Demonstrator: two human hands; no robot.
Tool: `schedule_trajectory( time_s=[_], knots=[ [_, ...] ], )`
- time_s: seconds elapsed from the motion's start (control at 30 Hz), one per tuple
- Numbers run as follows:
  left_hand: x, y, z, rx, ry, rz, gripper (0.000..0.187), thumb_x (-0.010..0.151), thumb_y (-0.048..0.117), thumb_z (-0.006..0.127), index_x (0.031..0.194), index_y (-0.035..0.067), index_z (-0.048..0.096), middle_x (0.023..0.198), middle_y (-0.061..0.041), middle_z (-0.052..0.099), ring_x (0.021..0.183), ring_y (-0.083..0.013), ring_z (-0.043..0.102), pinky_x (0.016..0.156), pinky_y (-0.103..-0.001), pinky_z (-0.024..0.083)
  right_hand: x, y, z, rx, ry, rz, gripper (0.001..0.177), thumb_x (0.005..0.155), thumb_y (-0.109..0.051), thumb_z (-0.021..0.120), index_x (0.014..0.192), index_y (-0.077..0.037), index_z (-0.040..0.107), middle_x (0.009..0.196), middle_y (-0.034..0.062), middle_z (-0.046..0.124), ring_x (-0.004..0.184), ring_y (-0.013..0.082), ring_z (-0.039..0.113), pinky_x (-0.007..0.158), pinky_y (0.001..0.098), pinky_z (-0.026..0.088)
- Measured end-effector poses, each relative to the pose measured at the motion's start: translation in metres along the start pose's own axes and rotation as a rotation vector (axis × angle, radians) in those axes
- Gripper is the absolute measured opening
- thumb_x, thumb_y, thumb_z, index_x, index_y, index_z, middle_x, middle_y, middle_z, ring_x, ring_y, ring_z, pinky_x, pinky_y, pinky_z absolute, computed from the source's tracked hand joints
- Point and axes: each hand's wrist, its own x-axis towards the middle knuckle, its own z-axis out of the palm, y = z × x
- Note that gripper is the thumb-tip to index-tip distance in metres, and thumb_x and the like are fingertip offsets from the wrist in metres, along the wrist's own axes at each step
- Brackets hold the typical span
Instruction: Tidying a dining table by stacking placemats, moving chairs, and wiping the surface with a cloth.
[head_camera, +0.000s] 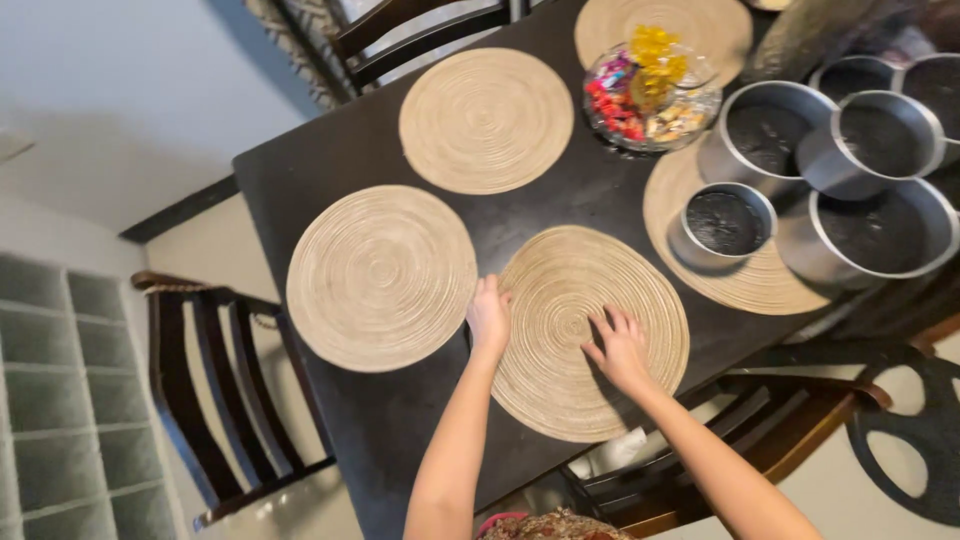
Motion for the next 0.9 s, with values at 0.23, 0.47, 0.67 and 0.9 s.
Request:
schedule_trajectory(
  time_s=[0.23, 0.47, 0.67, 0.9],
  knots=[
    [-0.008, -0.021, -0.105, -0.039, 0.289, 0.032, 0.027, 0.087, 0.010, 0.068, 0.114, 0.005, 0.064, 0.108, -0.020, 0.063, 0.097, -0.0453, 0.062, 0.078, -0.054, 0.049, 0.041, -0.051, 0.041, 0.133, 0.032, -0.130, 0.060, 0.078, -0.025, 0.080, 0.133, -0.011, 0.063, 0.148, 0.0208, 0.048, 0.137, 0.0436, 0.041, 0.110, 0.0540, 0.038],
    [0.005, -0.087, -0.172, -0.105, 0.460, -0.062, 0.017, 0.096, 0.010, 0.066, 0.110, 0.002, 0.063, 0.108, -0.020, 0.061, 0.097, -0.0435, 0.063, 0.080, -0.050, 0.052, 0.085, -0.128, 0.058, 0.022, 0.092, 0.086, 0.069, 0.076, -0.030, 0.085, 0.137, -0.009, 0.059, 0.151, 0.0270, 0.042, 0.135, 0.0460, 0.041, 0.111, 0.0556, 0.036],
    [0.035, -0.148, -0.191, -0.069, 0.526, -0.108, 0.023, 0.094, 0.012, 0.068, 0.114, 0.001, 0.063, 0.108, -0.022, 0.062, 0.096, -0.0439, 0.063, 0.080, -0.050, 0.052, 0.141, -0.145, 0.082, 0.160, 0.037, 0.466, 0.074, 0.075, -0.031, 0.087, 0.139, -0.007, 0.057, 0.139, 0.0248, 0.054, 0.130, 0.0438, 0.048, 0.111, 0.0552, 0.038],
    [0.068, -0.181, -0.225, -0.003, 0.533, -0.236, 0.029, 0.093, 0.016, 0.072, 0.115, 0.000, 0.064, 0.110, -0.023, 0.067, 0.099, -0.0441, 0.065, 0.082, -0.050, 0.052, 0.189, -0.143, 0.110, 0.093, 0.008, 0.539, 0.031, 0.085, -0.035, 0.083, 0.106, -0.012, 0.078, 0.118, 0.0173, 0.072, 0.121, 0.0380, 0.059, 0.101, 0.0505, 0.047]
  ],
)
